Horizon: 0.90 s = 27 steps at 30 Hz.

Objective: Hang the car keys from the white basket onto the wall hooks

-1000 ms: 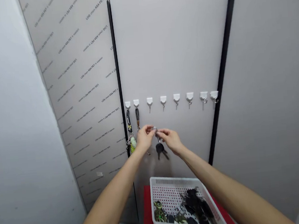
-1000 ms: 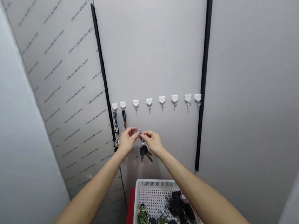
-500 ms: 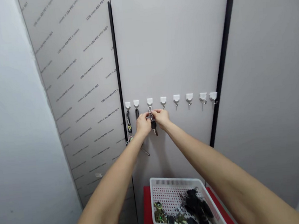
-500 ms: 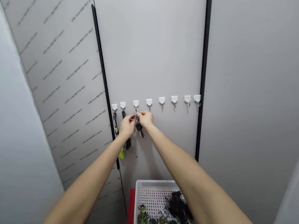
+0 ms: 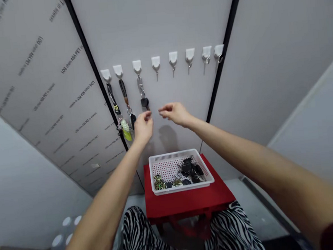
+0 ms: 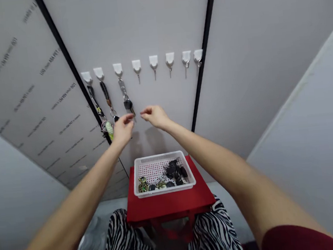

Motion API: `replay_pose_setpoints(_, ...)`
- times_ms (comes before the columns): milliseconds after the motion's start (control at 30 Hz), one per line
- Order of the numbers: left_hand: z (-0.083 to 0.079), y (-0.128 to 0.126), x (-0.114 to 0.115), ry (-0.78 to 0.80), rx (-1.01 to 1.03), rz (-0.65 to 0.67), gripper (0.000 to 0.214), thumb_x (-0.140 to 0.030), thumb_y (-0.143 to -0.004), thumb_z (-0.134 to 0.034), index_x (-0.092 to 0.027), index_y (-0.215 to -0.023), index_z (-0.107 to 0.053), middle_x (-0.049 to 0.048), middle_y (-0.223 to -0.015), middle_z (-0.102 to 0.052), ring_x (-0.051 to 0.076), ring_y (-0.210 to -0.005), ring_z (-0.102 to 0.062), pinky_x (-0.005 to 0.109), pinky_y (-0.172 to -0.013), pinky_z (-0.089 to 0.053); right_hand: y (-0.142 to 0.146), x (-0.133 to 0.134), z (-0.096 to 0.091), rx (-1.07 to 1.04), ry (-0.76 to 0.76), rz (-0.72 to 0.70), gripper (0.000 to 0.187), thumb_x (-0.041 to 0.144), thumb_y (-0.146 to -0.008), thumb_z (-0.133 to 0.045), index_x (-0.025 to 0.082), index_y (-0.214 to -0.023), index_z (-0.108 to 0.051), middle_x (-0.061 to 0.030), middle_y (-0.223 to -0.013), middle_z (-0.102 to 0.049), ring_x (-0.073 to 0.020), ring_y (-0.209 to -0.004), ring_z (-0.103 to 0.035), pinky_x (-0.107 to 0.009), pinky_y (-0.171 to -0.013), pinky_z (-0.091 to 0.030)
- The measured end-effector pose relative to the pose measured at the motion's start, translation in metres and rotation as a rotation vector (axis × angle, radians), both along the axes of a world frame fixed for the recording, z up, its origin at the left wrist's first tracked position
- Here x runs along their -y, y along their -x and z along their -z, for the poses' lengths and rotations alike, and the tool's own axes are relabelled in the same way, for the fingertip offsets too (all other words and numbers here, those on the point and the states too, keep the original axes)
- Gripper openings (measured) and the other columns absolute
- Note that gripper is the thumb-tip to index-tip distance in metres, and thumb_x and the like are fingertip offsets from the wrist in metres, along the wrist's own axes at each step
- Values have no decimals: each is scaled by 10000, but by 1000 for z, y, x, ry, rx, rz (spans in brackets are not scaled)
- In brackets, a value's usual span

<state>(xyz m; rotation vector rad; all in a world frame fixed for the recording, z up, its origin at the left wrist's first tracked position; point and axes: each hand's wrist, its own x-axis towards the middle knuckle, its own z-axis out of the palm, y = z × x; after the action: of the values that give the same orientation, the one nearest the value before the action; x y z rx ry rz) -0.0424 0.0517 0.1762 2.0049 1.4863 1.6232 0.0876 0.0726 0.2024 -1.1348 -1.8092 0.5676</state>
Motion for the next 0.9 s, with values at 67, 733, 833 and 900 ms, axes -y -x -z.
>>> replay_pose_setpoints(67,33,-12,14,105,-69,54,273,-94,-622,-418,-123,-876,-515,47,-838,-548,107,-731,-497,264,-732,-388,-27,17,34,116,122,-26,202,176,-605,-488,108,-772,-580,-35,-688,-602,-87,-581,-521,-228,-609,-408)
replay_pose_setpoints(733,153,-58,55,584,-729,162,289,-247,-587,-476,-173,-865,-501,61,-901,-539,181,-845,-478,271,-709,-368,-73,74,161,751,-34,-86,361,308,-556,-560,219,-904,-526,-44,-929,-514,-189,-895,-393,-319,-755,-285)
replay_pose_setpoints(833,152,-56,55,657,-793,137,228,-261,-595,-458,-168,-789,-532,76,-838,-565,192,-792,-505,277,-661,-378,-67,72,164,818,-53,-108,335,289,-559,-559,218,-886,-533,-48,-922,-511,-194,-894,-383,-326,-751,-266)
replay_pose_setpoints(900,151,-55,55,693,-802,121,210,-268,-594,-455,-167,-755,-544,80,-808,-575,194,-768,-514,274,-637,-379,-64,71,164,855,-51,-112,321,279,-558,-561,208,-871,-540,-52,-911,-517,-199,-887,-384,-329,-742,-261)
